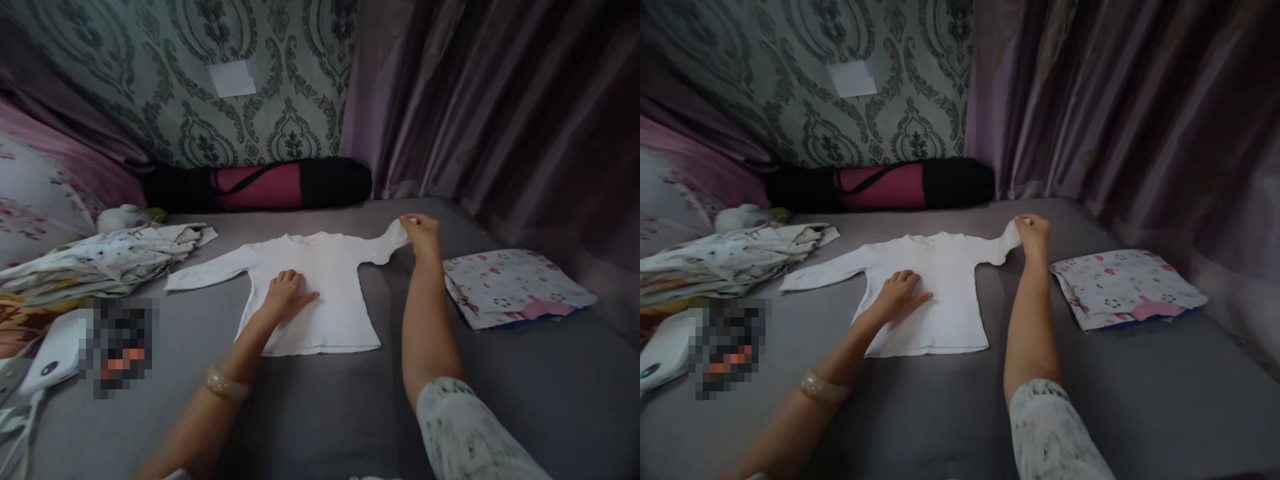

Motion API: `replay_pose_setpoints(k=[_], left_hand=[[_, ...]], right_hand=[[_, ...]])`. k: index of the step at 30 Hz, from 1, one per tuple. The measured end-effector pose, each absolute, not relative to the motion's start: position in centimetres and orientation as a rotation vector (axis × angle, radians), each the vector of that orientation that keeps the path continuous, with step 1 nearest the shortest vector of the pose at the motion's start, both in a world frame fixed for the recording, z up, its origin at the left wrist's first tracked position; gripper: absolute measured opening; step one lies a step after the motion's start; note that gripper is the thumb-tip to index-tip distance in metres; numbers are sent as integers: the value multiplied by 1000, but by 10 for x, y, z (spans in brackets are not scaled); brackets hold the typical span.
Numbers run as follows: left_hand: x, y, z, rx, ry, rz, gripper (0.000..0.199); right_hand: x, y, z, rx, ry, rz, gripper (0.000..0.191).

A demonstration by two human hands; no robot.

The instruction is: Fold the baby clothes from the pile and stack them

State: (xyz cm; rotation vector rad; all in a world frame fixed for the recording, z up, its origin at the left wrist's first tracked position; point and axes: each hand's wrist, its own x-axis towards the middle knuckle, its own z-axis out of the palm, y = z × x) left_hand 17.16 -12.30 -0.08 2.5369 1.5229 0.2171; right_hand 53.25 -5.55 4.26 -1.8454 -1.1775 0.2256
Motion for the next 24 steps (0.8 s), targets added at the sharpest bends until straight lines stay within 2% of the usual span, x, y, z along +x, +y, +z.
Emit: replay_pose_setpoints(k=[3, 6, 11, 15, 19, 24], left_hand=[[191, -102, 12, 2487, 1505, 252, 43], [216, -75, 11, 2522, 1271, 390, 37], [259, -32, -13, 2528, 1076, 503, 43], [279, -13, -26, 2515, 1120, 401, 55], [284, -9, -24, 2481, 1128, 293, 71], [286, -10, -14, 2536, 1104, 270, 74]], right_hand=[[514, -52, 51, -1644, -936, 320, 32], [502, -55, 61, -1486, -791, 389, 26], [503, -65, 73, -1415, -887, 389, 30], [513, -72, 77, -1378, -892, 453, 28], [519, -75, 80, -1301, -867, 521, 32], [509, -70, 83, -1232, -922, 609, 36]])
